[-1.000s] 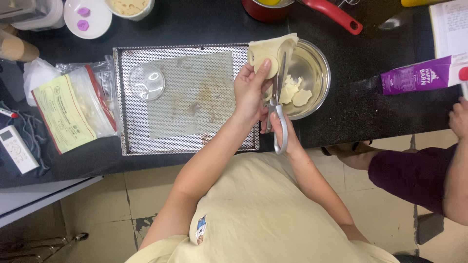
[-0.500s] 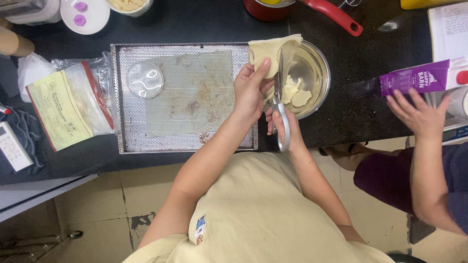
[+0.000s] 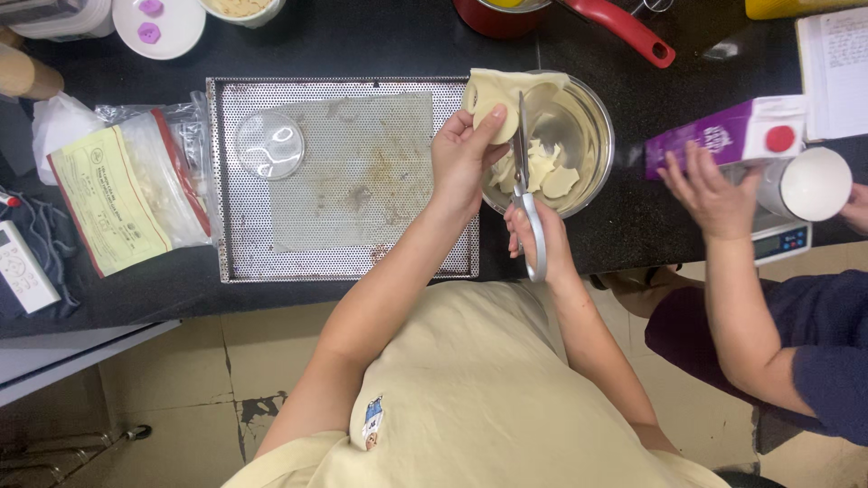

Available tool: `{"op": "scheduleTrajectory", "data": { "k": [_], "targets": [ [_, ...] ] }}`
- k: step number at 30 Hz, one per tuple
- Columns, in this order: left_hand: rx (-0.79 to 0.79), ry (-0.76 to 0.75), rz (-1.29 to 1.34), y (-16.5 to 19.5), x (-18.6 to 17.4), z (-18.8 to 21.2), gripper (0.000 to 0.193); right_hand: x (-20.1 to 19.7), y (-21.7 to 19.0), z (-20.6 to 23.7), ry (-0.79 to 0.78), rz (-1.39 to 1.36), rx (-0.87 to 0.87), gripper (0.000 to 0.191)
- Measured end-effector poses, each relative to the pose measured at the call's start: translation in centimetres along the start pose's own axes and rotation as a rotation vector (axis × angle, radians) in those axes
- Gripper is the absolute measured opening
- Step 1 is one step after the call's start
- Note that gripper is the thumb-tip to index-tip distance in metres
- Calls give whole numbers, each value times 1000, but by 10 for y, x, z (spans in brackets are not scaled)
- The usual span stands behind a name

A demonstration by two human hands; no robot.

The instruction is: The person takes flat pale sheets from a metal bowl and cuts round pieces out of them using scissors, placing each cut circle onto a mesh tray beside the bowl while discarding scraps back into the bowl.

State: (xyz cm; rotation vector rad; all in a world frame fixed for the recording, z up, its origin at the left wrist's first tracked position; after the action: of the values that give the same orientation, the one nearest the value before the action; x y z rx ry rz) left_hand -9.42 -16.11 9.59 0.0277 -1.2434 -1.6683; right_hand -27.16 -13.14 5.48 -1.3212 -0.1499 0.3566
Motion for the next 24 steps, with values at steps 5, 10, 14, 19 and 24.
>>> {"op": "scheduleTrajectory", "data": {
  "k": [5,10,14,19,24],
  "targets": [
    [120,-55,-61,3,1,0,24,-7,-2,6,0,59,-47,36],
    [87,-30,-84,-1,3,5,20,-6,2,10,1,29,-83,29],
    [47,3,-68,-2,5,2,20,-5,7,10,-2,19,-67,29],
    [83,-11,-31,-2,13,1,19,-5,8,11,-4,-40,-75,32],
    [197,-63,-69,1,15,12,18,-5,2,14,-10,-94,-97,41]
  ]
}}
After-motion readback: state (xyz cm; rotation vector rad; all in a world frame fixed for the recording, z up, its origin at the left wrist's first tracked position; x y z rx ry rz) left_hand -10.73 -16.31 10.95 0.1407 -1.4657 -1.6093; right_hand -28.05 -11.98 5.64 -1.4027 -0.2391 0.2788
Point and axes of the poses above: each hand's wrist, its own z-axis away from the middle knuckle, its own x-axis out of the palm, y = z × x, the point moved 3 cm from there along -z, towards the middle knuckle, and after that the axes turned 14 degrees about y, right-handed, at the moved point
